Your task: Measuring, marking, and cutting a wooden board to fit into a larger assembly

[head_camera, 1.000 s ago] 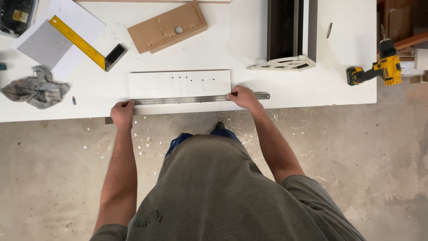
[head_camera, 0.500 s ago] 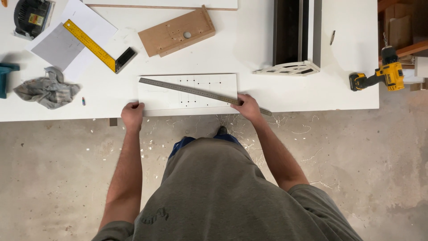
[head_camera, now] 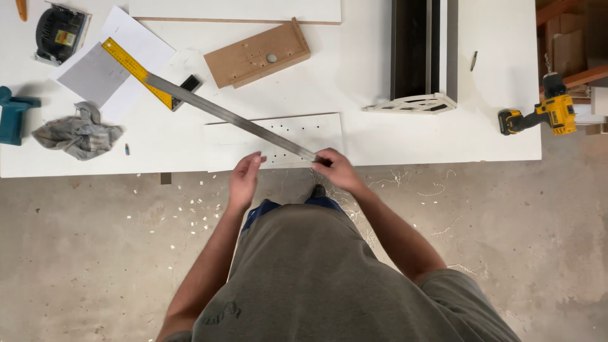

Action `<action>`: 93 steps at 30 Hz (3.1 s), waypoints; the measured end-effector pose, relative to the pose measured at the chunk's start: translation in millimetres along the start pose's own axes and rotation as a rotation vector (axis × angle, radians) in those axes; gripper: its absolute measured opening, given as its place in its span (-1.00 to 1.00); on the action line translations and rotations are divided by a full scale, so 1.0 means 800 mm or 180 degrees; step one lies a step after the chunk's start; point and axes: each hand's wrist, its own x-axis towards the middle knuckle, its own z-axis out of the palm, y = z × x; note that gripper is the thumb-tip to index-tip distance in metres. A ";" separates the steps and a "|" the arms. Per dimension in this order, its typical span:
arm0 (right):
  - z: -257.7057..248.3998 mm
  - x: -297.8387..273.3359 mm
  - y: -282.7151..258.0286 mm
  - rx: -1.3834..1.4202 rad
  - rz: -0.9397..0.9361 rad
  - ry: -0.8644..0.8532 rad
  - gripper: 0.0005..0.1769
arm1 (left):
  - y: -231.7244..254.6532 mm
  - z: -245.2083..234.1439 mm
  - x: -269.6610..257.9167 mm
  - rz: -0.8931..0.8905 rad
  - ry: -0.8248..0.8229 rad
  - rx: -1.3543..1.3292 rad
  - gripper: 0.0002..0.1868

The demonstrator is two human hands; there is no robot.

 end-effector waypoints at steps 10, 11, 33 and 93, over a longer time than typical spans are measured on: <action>0.062 0.054 -0.089 -0.2057 -0.1303 -0.1290 0.04 | 0.096 -0.070 0.049 0.0862 -0.0062 0.0391 -0.72; 0.055 0.063 -0.091 -0.2053 -0.1327 -0.1304 0.04 | 0.092 -0.093 0.048 0.0866 -0.0035 0.0398 -0.72; -0.005 0.241 -0.023 -0.5446 -0.2519 -0.2638 0.29 | -0.022 -0.240 -0.055 -0.0054 0.0723 0.1133 -0.71; -0.097 0.006 0.045 -0.0242 -0.0954 -0.0086 -0.50 | -0.154 0.013 0.093 0.2640 -0.0235 0.3571 -0.15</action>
